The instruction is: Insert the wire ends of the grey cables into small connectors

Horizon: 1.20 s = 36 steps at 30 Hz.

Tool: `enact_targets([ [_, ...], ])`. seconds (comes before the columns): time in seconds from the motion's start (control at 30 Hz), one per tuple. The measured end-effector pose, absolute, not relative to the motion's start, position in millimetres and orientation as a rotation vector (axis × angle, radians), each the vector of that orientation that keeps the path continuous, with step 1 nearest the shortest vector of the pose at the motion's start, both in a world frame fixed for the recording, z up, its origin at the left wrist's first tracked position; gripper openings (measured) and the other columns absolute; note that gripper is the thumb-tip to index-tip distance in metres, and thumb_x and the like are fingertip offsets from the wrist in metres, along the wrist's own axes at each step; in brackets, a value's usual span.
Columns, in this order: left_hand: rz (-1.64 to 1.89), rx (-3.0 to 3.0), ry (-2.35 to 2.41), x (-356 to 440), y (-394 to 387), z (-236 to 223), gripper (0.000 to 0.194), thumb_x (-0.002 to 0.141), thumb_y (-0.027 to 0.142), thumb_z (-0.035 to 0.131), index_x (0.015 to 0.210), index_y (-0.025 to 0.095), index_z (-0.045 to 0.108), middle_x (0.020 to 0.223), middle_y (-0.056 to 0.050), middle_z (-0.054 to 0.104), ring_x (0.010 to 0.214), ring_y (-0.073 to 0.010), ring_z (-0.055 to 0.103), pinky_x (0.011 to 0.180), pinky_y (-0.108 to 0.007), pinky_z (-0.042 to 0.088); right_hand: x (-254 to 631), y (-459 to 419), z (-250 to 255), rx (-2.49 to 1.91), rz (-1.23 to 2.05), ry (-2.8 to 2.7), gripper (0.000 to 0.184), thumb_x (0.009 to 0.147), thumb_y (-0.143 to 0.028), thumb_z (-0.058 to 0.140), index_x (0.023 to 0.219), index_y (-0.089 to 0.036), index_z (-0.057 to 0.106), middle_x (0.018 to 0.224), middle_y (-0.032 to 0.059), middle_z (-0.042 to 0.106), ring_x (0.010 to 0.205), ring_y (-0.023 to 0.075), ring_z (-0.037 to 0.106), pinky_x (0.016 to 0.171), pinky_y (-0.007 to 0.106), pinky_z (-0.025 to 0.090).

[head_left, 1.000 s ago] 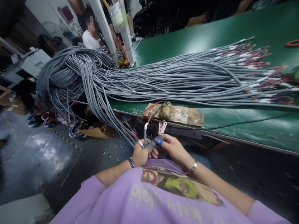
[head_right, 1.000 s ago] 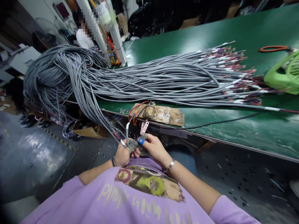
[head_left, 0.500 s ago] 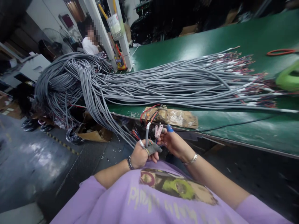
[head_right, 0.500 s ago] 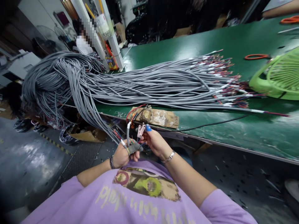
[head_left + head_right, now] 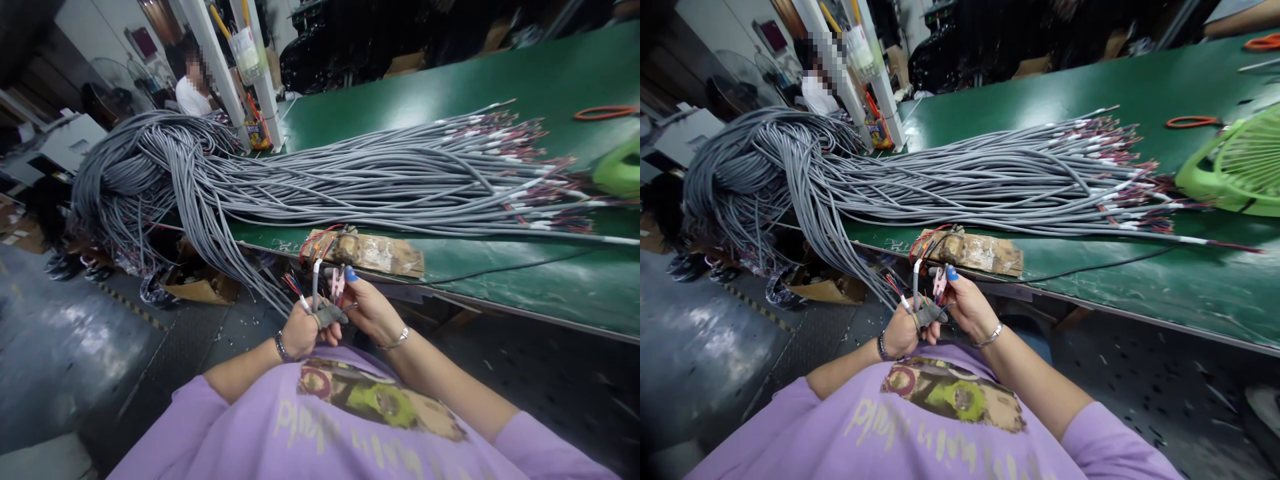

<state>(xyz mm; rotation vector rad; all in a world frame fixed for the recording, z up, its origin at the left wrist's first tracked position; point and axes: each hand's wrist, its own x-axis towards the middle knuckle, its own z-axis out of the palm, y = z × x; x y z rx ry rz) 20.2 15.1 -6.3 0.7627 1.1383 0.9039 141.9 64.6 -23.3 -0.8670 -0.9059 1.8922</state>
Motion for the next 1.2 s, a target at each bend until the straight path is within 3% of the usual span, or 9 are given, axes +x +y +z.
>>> enact_targets([
  [0.1, 0.893, 0.761, 1.137, 21, 14, -6, 0.052, 0.050, 0.061, 0.078, 0.058, 0.014, 0.056, 0.042, -0.001, 0.058, 0.030, -0.0095, 0.049, 0.031, -0.018, 0.026, 140, 66, -27, -0.750, 1.952, -0.594, 0.042, 0.063, -0.062, 0.074, 0.066, -0.020, 0.067, 0.059, 0.0025, 0.066, 0.056, 0.0177, 0.058, 0.056, 0.032, 0.051],
  [0.2, 0.897, 0.754, 1.136, 21, 14, -5, 0.053, 0.049, 0.061, 0.079, 0.058, 0.014, 0.056, 0.041, -0.001, 0.058, 0.029, -0.0097, 0.049, 0.030, -0.018, 0.026, 139, 66, -33, -0.715, 1.984, -0.495, 0.035, 0.065, -0.054, 0.077, 0.068, -0.020, 0.069, 0.061, 0.0007, 0.066, 0.054, 0.0139, 0.057, 0.053, 0.027, 0.050],
  [0.47, 0.886, 0.814, 1.096, 15, 6, -9, 0.047, 0.056, 0.056, 0.079, 0.062, 0.014, 0.059, 0.045, -0.001, 0.061, 0.032, -0.0093, 0.052, 0.032, -0.017, 0.030, 144, 62, -37, -0.685, 2.088, -0.435, 0.042, 0.075, -0.062, 0.063, 0.076, -0.021, 0.070, 0.070, 0.0017, 0.068, 0.056, 0.0117, 0.058, 0.052, 0.023, 0.048],
  [0.7, 0.956, 0.827, 1.120, 17, 4, -11, 0.048, 0.058, 0.058, 0.077, 0.063, 0.014, 0.058, 0.045, -0.001, 0.062, 0.033, -0.0102, 0.053, 0.033, -0.018, 0.033, 144, 62, -33, -0.695, 2.029, -0.443, 0.027, 0.070, -0.044, 0.076, 0.076, -0.019, 0.072, 0.071, 0.0010, 0.070, 0.057, 0.0105, 0.058, 0.055, 0.022, 0.047],
  [0.9, 0.983, 0.814, 1.185, 24, 9, -8, 0.053, 0.055, 0.064, 0.075, 0.062, 0.015, 0.057, 0.043, 0.000, 0.060, 0.031, -0.0094, 0.051, 0.032, -0.018, 0.030, 143, 63, -39, -0.673, 2.041, -0.430, 0.029, 0.073, -0.049, 0.072, 0.074, -0.020, 0.071, 0.068, 0.0005, 0.069, 0.057, 0.0118, 0.059, 0.054, 0.023, 0.049],
  [1.2, 0.945, 0.766, 1.241, 28, 10, -3, 0.054, 0.049, 0.064, 0.076, 0.058, 0.016, 0.053, 0.041, 0.000, 0.058, 0.029, -0.0090, 0.049, 0.031, -0.018, 0.025, 140, 65, -42, -0.599, 2.098, -0.356, 0.021, 0.073, -0.041, 0.075, 0.074, -0.021, 0.070, 0.063, -0.0006, 0.067, 0.052, 0.0117, 0.057, 0.052, 0.024, 0.051],
])
